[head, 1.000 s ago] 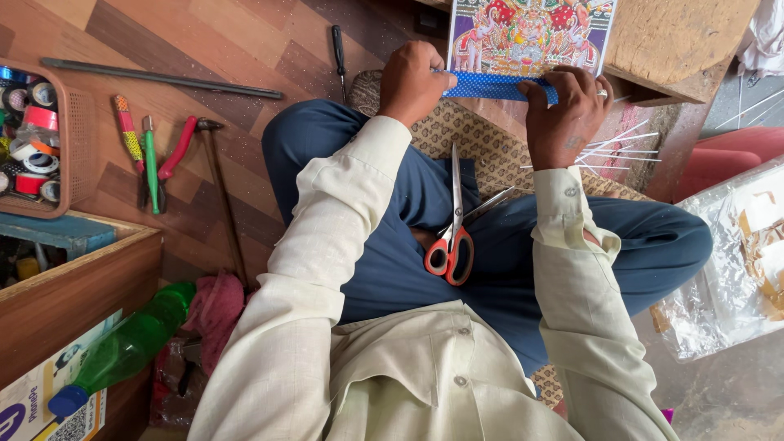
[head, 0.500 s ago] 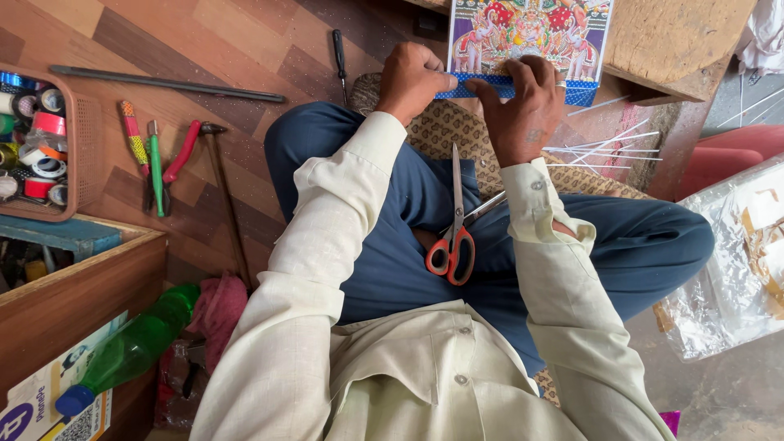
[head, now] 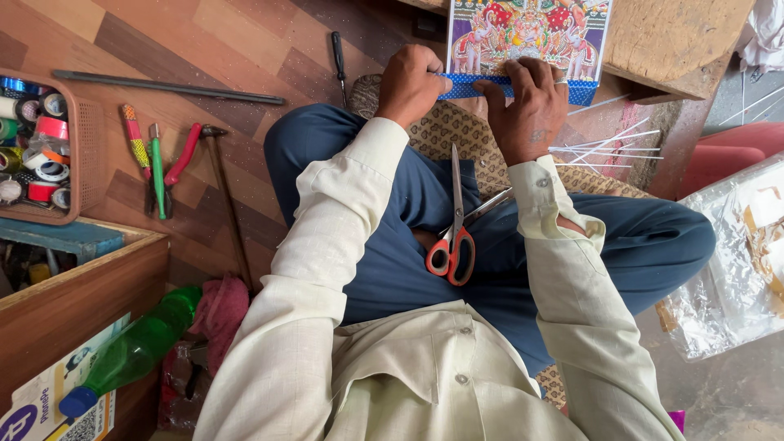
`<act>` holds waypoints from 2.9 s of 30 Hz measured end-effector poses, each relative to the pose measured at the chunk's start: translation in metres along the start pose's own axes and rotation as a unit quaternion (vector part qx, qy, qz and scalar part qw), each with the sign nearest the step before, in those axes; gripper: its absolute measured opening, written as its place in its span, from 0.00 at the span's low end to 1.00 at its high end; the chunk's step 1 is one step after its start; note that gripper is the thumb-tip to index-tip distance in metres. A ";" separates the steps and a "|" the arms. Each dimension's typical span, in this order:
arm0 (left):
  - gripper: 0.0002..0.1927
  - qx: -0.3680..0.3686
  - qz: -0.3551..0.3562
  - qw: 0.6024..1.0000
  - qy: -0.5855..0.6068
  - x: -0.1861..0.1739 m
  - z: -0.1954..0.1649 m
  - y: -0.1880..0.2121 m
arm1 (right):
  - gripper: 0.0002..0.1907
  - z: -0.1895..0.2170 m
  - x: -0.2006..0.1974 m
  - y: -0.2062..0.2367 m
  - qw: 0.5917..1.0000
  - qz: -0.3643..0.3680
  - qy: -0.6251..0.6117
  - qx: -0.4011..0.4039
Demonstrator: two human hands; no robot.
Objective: The person assembles decorative pictures by placing printed images onto cardboard, covering them with clear plastic sheets, and securing the edges with blue patterned tape. They use scissors to trim excess tape and plastic, then stack the finished units.
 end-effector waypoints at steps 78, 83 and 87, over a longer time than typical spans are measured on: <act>0.30 0.049 0.093 0.992 0.071 0.022 -0.003 0.011 | 0.27 0.072 -0.048 0.119 0.639 0.290 -0.650 0.291; 0.29 0.018 0.108 0.992 0.057 0.020 -0.002 0.008 | 0.33 0.085 -0.082 0.144 0.734 0.331 -0.519 0.287; 0.29 0.042 0.104 0.993 0.036 0.015 -0.011 0.007 | 0.34 0.113 -0.103 0.154 0.891 0.367 -0.139 0.230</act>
Point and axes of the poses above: each hand's wrist, its own y-axis away from the middle knuckle, its own x-axis out of the palm, z = x × y, the point moved 1 cm from there along -y, towards the middle knuckle, and after that the axes turned 13 degrees about z, right-handed, at the moved point
